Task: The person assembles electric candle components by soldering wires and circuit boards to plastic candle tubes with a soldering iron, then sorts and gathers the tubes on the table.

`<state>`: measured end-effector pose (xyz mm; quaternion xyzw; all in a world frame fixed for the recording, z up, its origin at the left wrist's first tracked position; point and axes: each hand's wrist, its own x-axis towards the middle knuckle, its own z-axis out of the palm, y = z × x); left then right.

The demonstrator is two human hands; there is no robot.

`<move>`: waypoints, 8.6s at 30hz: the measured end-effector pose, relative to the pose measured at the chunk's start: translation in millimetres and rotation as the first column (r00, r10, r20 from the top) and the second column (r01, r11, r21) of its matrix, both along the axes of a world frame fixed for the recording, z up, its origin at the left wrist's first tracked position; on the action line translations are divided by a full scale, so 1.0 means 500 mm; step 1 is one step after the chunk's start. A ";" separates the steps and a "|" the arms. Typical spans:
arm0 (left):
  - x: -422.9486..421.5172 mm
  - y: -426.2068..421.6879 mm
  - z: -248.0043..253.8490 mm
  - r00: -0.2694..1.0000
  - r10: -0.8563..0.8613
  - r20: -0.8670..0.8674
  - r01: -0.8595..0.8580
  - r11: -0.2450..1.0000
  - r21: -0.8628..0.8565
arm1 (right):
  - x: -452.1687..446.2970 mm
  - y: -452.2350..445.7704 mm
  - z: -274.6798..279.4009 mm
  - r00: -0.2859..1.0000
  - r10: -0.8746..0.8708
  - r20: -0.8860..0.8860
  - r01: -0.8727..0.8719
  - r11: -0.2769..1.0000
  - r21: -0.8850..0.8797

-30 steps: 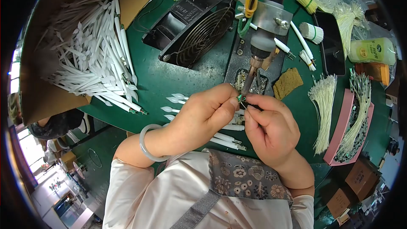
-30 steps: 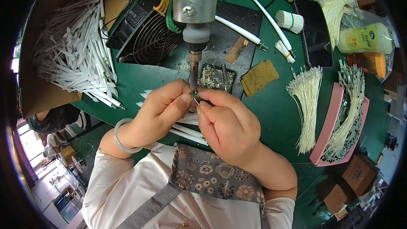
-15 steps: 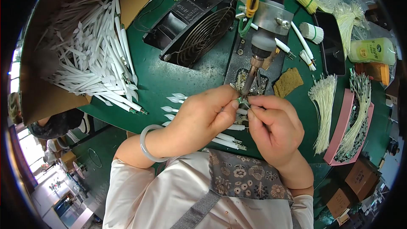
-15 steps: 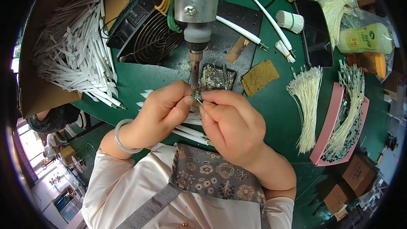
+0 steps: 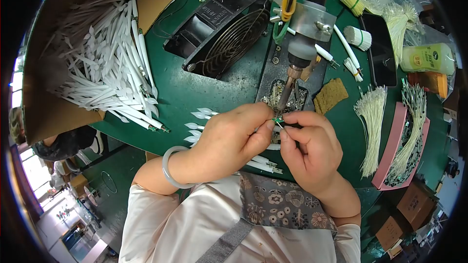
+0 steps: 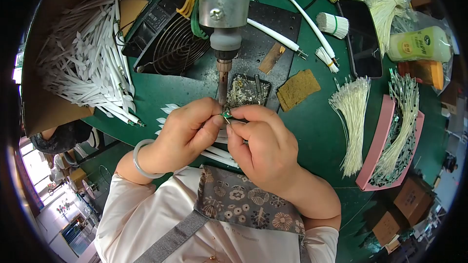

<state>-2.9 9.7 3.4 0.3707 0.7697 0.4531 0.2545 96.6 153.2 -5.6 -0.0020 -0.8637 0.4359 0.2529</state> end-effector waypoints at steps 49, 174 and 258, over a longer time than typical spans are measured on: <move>0.048 -0.034 0.001 0.792 -0.045 -0.609 -0.004 0.997 -0.078 | 0.030 0.006 0.022 0.999 0.044 -0.004 -0.044 0.999 -0.031; -0.004 -0.001 -0.003 0.498 -0.061 0.865 -0.128 0.981 0.143 | 0.000 0.010 -0.001 0.999 0.035 -0.035 -0.036 0.999 -0.020; -0.019 -0.002 -0.001 0.434 -0.120 0.893 -0.047 0.987 0.155 | -0.001 0.009 0.020 0.993 0.014 0.114 0.002 0.990 -0.143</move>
